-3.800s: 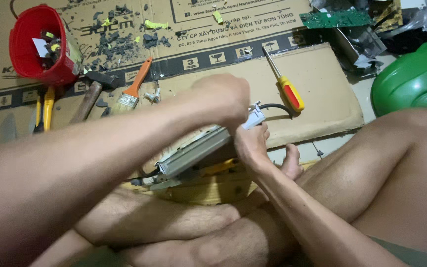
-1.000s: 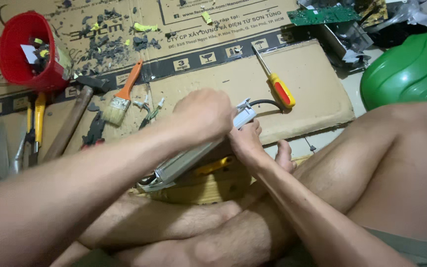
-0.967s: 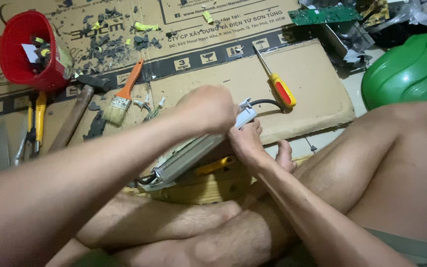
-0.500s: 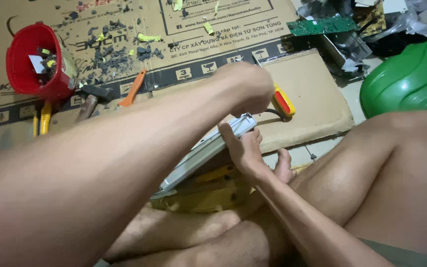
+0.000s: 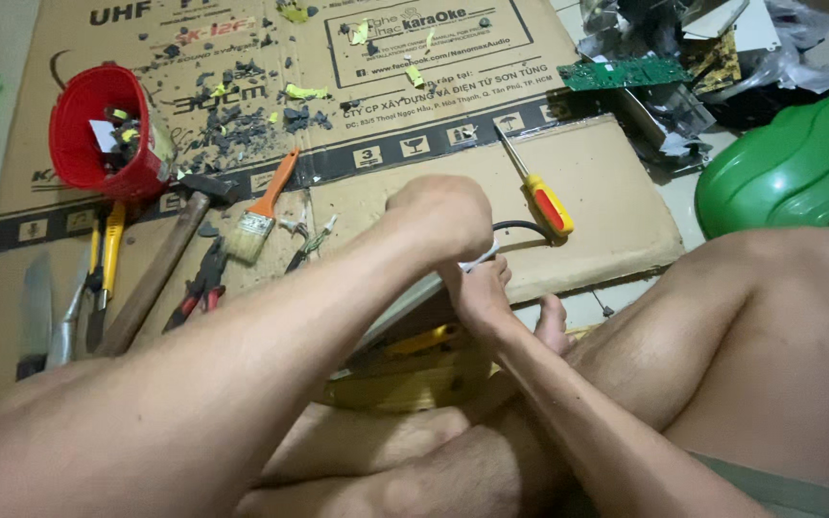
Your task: The person uses a flathead screwdriver to pry open the seams of a white rectangular electronic device. They work along the edges to separate the casing, eventually removing a side panel to reveal the internal components.
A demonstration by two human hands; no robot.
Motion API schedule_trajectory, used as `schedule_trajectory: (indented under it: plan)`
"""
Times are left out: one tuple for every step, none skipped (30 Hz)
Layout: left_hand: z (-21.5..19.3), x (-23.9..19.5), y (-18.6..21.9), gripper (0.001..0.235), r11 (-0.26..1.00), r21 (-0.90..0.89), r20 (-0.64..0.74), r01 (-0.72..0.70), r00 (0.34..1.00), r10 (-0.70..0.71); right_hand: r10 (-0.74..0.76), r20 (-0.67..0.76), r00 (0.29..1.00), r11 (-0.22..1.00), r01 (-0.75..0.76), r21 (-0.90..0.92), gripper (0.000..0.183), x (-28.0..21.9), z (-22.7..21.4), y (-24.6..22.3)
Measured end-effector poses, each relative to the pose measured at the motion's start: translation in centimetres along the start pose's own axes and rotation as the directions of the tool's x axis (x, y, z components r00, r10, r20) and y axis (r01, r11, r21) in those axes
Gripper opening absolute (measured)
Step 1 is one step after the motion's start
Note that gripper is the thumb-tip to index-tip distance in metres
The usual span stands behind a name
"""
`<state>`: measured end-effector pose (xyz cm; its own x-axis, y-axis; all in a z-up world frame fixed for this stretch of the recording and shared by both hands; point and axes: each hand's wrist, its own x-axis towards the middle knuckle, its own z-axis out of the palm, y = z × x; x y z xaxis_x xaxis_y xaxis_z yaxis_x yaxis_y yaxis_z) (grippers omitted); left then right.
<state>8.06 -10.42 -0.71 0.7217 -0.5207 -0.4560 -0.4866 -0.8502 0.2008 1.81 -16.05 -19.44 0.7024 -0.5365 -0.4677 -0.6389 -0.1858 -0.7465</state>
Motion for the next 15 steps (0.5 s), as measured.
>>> schedule_trajectory:
  plan:
    - [0.7,0.5,-0.1,0.033,1.000,0.002,-0.003,0.000,1.000,0.000,-0.003,-0.001,1.000,1.000,0.003,0.003,0.100,0.2,0.5,-0.1]
    - [1.3,1.1,-0.1,0.033,0.998,-0.052,-0.018,0.023,1.000,-0.024,0.006,-0.058,0.998,0.999,-0.009,-0.051,0.092,0.4,0.9,-0.3]
    - [1.8,1.7,-0.2,0.034,0.993,-0.106,-0.035,0.045,0.998,-0.049,0.009,-0.115,0.993,0.994,-0.021,-0.103,0.085,0.8,1.4,-0.5]
    - [1.0,1.6,1.0,0.034,0.994,-0.102,-0.040,0.044,0.998,-0.049,0.005,-0.117,0.993,0.995,-0.017,-0.099,0.085,2.8,2.6,1.4]
    - [0.4,1.3,2.3,0.037,0.993,-0.069,0.011,0.100,0.995,-0.099,0.007,-0.124,0.992,0.997,-0.016,-0.071,0.082,4.7,3.7,3.7]
    - [-0.2,1.2,3.6,0.042,0.988,-0.033,0.060,0.153,0.987,-0.151,0.008,-0.130,0.991,0.999,-0.014,-0.043,0.080,6.7,4.8,5.9]
    - [-1.3,0.8,4.2,0.042,0.989,-0.026,0.058,0.147,0.988,-0.145,0.011,-0.136,0.991,0.999,-0.016,-0.036,0.080,8.7,6.0,7.8]
    - [-2.3,0.5,4.8,0.042,0.992,0.106,0.084,0.073,0.993,-0.082,0.014,-0.151,0.988,1.000,-0.012,0.012,0.076,10.6,7.1,9.7]
    - [-3.3,0.1,5.4,0.044,0.973,0.232,0.117,-0.005,0.993,-0.023,0.016,-0.166,0.986,0.998,-0.007,0.057,0.074,12.6,8.3,11.6]
    - [-4.2,0.0,6.4,0.044,0.971,0.237,0.116,-0.010,0.993,-0.018,0.018,-0.171,0.985,0.998,-0.008,0.062,0.074,6.2,10.0,0.9]
    - [-5.1,-0.1,7.4,0.041,0.984,0.167,0.148,0.056,0.986,-0.081,0.043,-0.276,0.960,0.984,0.006,0.177,0.068,-1.1,7.4,-9.2]
    - [-5.9,-0.2,8.4,0.042,0.988,0.098,0.186,0.123,0.973,-0.140,0.080,-0.374,0.924,0.957,0.033,0.287,0.062,-9.2,0.9,-16.4]
    - [-5.6,-0.1,9.5,0.042,0.988,0.096,0.184,0.118,0.974,-0.134,0.129,-0.466,0.875,0.917,0.073,0.392,0.057,-9.7,1.1,-14.7]
    - [-5.2,-0.1,10.5,0.045,0.987,0.115,0.172,0.116,0.976,-0.135,0.188,-0.545,0.817,0.865,0.125,0.486,0.052,-10.4,1.1,-13.2]
    - [-4.8,-0.2,11.5,0.050,0.985,0.134,0.164,0.113,0.977,-0.135,0.257,-0.609,0.750,0.803,0.185,0.566,0.047,-11.3,1.0,-11.8]
